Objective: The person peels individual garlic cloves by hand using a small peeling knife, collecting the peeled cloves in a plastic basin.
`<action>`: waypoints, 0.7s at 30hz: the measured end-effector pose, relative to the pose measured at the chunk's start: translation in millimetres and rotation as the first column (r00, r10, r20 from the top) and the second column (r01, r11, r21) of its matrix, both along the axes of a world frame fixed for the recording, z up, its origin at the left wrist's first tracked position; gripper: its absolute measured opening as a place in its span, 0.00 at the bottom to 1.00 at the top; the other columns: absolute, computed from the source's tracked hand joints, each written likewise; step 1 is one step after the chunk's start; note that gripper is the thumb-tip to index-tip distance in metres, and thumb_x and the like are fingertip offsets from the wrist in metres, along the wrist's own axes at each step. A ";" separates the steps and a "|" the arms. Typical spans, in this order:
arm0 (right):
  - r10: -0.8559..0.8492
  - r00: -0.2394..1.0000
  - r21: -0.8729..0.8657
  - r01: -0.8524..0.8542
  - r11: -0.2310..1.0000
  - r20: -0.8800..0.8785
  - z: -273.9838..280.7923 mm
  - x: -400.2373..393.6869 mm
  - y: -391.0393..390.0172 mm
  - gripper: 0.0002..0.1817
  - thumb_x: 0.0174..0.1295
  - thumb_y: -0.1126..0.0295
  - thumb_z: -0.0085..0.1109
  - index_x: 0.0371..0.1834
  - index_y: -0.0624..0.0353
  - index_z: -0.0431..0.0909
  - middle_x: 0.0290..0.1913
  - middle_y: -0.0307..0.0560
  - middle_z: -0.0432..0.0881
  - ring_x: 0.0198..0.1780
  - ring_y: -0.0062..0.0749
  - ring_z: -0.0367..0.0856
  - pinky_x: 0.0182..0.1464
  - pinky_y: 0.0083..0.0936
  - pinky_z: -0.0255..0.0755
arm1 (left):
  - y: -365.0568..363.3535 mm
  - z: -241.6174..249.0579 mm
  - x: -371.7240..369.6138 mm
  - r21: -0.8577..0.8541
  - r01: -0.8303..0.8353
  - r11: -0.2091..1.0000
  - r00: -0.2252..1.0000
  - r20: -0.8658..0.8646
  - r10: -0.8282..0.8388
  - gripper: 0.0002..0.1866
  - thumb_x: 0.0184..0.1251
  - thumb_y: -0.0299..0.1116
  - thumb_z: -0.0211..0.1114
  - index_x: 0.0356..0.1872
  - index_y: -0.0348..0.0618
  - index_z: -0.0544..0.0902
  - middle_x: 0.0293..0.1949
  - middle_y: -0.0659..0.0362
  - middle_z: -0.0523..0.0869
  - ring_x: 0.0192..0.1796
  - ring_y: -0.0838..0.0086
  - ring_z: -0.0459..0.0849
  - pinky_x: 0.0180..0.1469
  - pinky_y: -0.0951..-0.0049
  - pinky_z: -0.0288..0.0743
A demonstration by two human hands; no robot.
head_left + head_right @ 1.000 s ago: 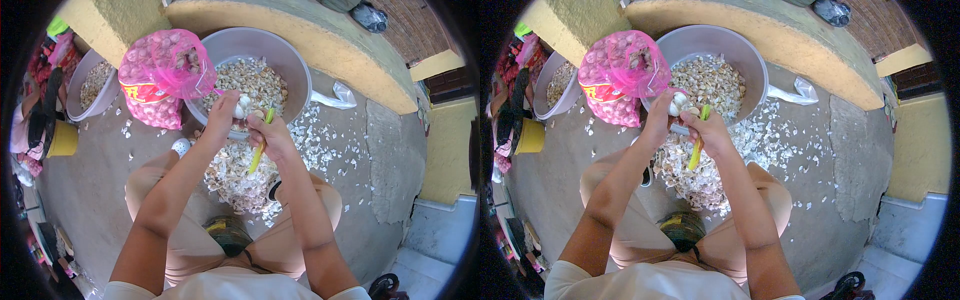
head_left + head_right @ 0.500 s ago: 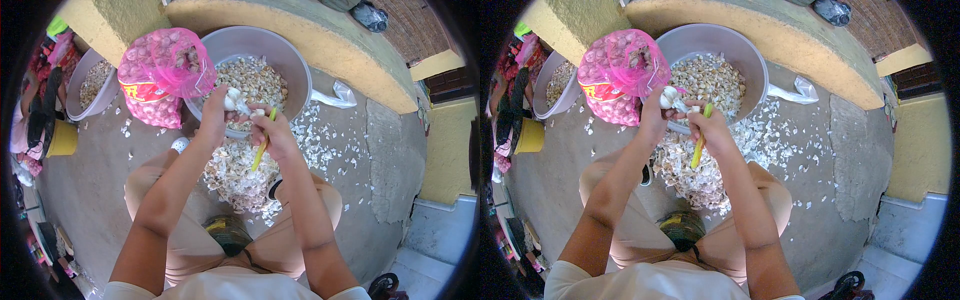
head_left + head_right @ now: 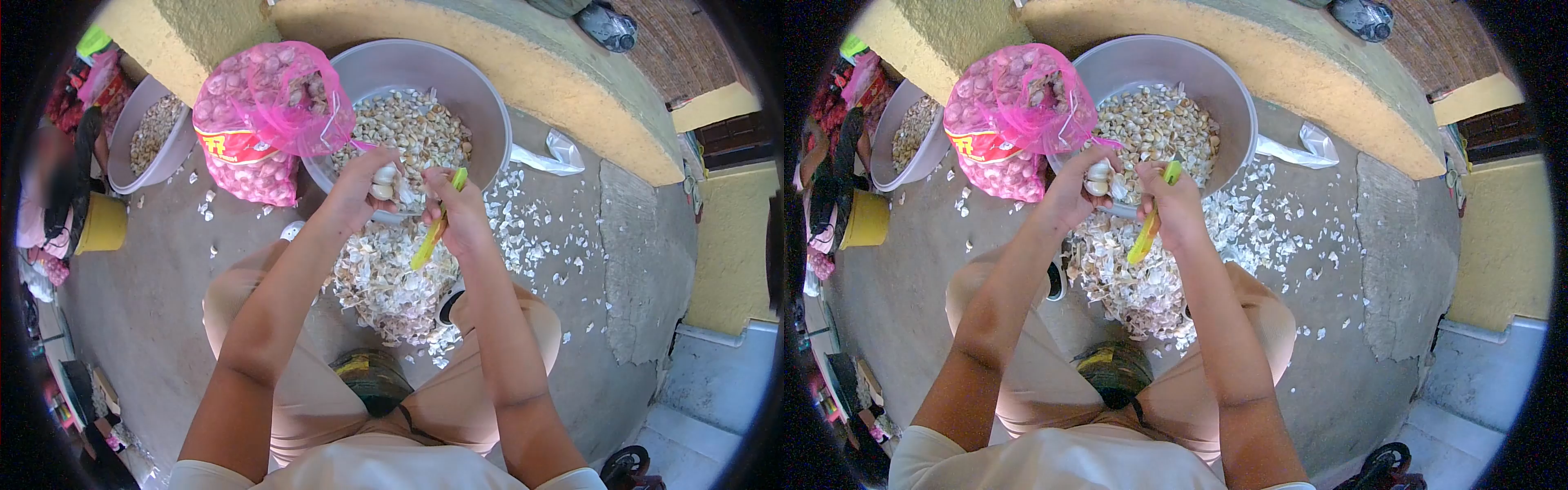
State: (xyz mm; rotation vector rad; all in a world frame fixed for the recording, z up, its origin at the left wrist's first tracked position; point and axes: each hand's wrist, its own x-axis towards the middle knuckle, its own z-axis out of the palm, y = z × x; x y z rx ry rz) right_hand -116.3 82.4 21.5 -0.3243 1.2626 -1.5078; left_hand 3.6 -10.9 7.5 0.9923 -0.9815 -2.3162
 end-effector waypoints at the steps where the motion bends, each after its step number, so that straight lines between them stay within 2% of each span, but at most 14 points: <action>1: -0.003 1.000 0.000 0.003 1.000 -0.011 0.8 0.2 0.2 0.10 0.55 0.69 0.55 0.34 0.62 0.69 0.25 0.40 0.71 0.15 0.17 0.63 0.17 0.18 0.64 | 2.3 2.5 -0.5 -0.042 0.022 0.999 0.999 0.036 -0.020 0.12 0.57 0.43 0.54 0.33 0.46 0.74 0.24 0.65 0.75 0.22 0.80 0.74 0.17 0.80 0.68; 5: 0.043 0.997 0.013 -0.043 0.999 -0.068 -0.6 -1.7 1.2 0.09 0.54 0.69 0.56 0.33 0.63 0.71 0.22 0.38 0.71 0.16 0.17 0.64 0.17 0.18 0.64 | 3.1 -4.9 -0.1 -0.302 0.211 0.930 0.966 0.210 -0.151 0.16 0.50 0.41 0.62 0.39 0.46 0.74 0.28 0.64 0.77 0.25 0.81 0.75 0.21 0.80 0.67; 11: 0.028 0.986 0.007 -0.028 1.000 -0.163 -2.9 -1.8 -0.1 0.10 0.53 0.69 0.58 0.32 0.65 0.72 0.20 0.39 0.72 0.16 0.18 0.66 0.16 0.17 0.64 | 8.3 4.0 -1.4 -0.314 0.286 0.905 0.951 0.210 -0.228 0.20 0.51 0.37 0.63 0.44 0.41 0.73 0.29 0.63 0.77 0.26 0.83 0.75 0.20 0.84 0.66; 15: -0.024 0.980 -0.005 0.023 1.000 -0.196 -4.9 -1.2 -0.2 0.11 0.53 0.68 0.58 0.32 0.66 0.72 0.19 0.39 0.72 0.15 0.18 0.67 0.16 0.17 0.64 | 9.1 4.8 -1.9 -0.303 0.295 0.906 0.944 0.237 -0.228 0.20 0.49 0.37 0.64 0.44 0.40 0.74 0.27 0.63 0.77 0.26 0.83 0.74 0.19 0.85 0.65; 21: 0.063 0.946 0.022 -0.058 0.998 -0.317 -0.2 -6.1 0.4 0.12 0.50 0.68 0.61 0.32 0.66 0.73 0.16 0.38 0.71 0.15 0.17 0.67 0.16 0.16 0.63 | 5.9 3.1 -0.4 -0.309 0.266 0.913 0.957 0.200 -0.211 0.18 0.50 0.35 0.64 0.43 0.40 0.75 0.26 0.63 0.77 0.24 0.85 0.73 0.18 0.87 0.62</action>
